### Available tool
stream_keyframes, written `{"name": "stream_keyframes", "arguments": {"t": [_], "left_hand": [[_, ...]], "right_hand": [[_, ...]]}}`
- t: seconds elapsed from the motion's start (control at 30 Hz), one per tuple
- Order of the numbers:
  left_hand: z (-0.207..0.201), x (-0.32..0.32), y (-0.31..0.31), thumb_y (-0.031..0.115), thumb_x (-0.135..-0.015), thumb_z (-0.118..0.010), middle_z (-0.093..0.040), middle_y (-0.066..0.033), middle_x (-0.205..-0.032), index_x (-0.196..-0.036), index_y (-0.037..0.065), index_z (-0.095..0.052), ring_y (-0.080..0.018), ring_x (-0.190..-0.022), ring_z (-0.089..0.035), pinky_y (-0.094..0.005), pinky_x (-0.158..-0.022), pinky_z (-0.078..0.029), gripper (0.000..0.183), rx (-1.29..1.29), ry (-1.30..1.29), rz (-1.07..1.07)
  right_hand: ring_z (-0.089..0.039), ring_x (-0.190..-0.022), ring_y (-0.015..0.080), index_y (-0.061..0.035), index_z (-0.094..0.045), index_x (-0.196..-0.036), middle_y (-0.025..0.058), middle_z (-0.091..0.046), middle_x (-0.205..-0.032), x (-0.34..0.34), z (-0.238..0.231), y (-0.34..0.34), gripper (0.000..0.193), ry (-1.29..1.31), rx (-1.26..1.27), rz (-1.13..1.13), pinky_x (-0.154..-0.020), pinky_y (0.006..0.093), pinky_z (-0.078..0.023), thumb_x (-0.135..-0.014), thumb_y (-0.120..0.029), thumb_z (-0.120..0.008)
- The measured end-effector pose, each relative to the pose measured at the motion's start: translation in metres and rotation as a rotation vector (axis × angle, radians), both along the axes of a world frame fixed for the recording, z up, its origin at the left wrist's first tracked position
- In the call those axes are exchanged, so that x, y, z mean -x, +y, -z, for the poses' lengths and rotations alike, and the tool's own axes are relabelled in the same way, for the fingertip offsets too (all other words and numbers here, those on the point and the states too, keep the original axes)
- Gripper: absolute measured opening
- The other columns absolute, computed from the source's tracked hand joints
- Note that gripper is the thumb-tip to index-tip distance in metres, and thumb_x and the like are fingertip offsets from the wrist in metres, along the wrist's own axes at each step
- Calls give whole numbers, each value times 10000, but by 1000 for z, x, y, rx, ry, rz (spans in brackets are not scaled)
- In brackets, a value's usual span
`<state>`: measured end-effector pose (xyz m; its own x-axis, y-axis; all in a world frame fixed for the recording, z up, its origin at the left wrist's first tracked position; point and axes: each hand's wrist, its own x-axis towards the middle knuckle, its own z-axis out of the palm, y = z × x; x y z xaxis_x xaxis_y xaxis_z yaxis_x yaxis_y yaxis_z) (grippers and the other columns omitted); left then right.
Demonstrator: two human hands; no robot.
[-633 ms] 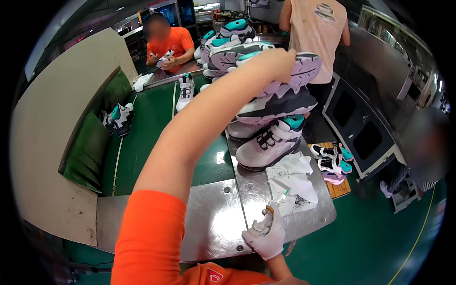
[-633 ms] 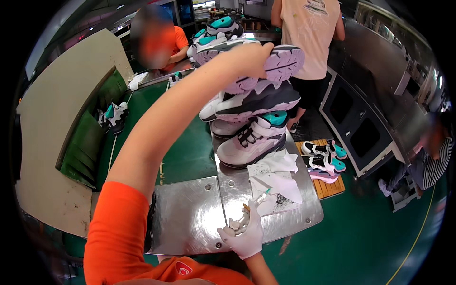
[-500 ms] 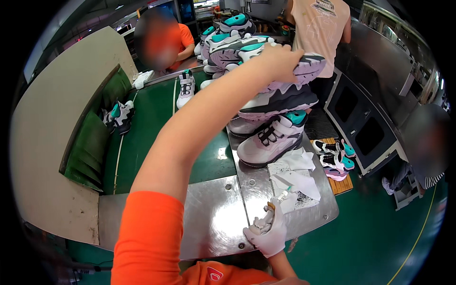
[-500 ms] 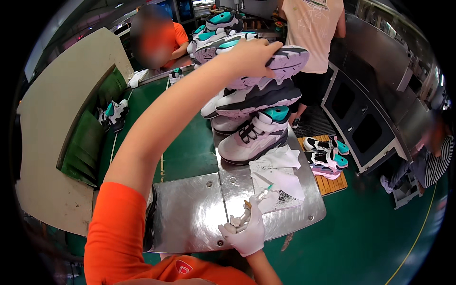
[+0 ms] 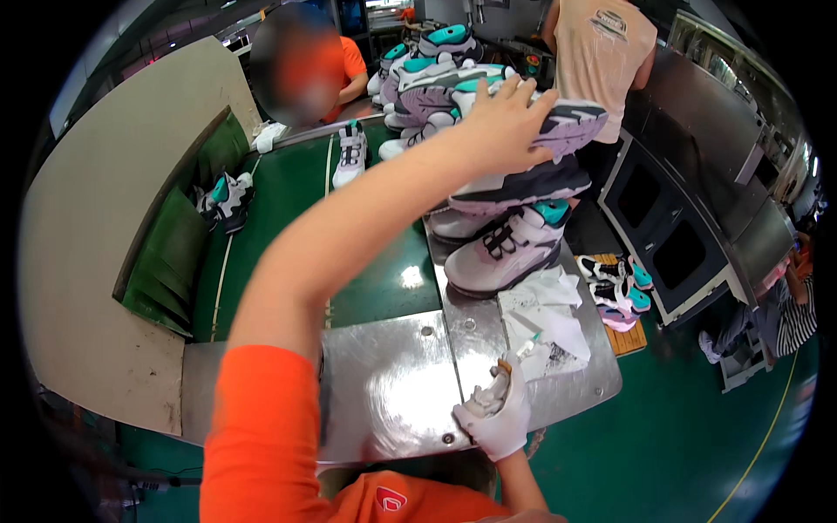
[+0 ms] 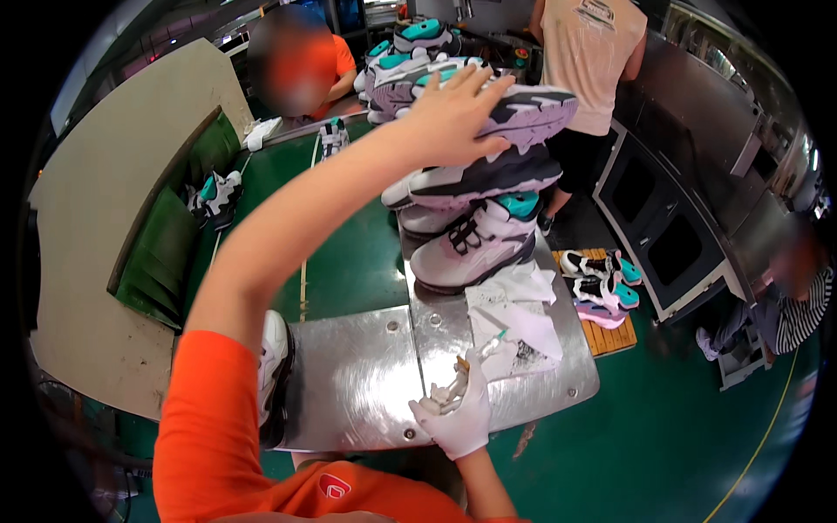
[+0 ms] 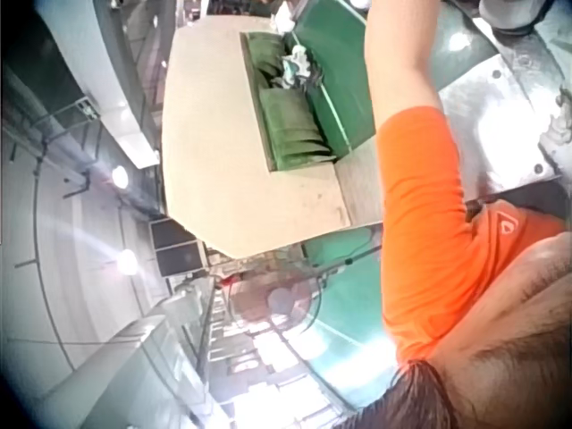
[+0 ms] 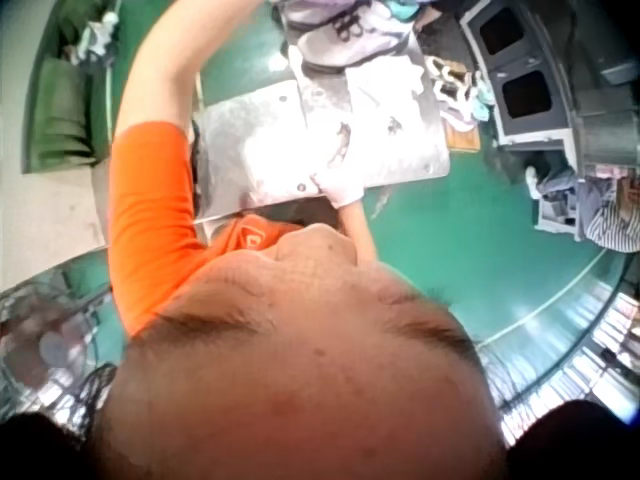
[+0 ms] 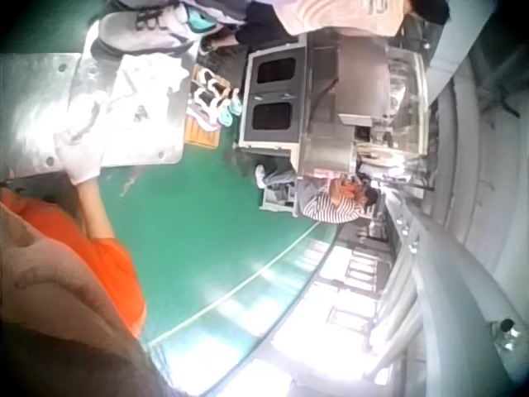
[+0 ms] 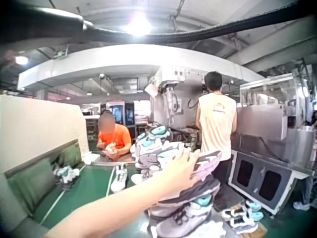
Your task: The person applies a liquid substance from a syringe into the seams of white and grey sneakers. They handle each shoe individually, rotating it to access different areas, and place the treated shoes onto a metal table alongside others.
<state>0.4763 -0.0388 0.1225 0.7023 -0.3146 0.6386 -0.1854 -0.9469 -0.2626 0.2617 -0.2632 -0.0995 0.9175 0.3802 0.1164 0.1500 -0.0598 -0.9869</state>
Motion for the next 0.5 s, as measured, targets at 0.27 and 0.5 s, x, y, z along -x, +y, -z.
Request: {"name": "stream_keyframes", "arguments": {"t": [0.27,0.5], "left_hand": [[23,315,35,500,-837,-699,-583,-288,-1118,-1452,-10,-335,-433,-1043,-579,-459,-875,-497,878,107,971,-552],[74,413,57,316,-716,-804,-573,-230,-960,-1238,54,-528,-427,-831,-612,-454,-733,-509,646,539,815,-635]], "right_hand": [[-559,-871,130,-2,-311,-1421,114,-518,-1130,-11,10,0,898,89,-48,25,-870,288,-509,-653,34,-774],[-522,-814,79,-12,-336,-1416,56,-511,-1016,-2,-14,-8,823,137,-26,-37,-846,238,-494,-696,117,-715]]}}
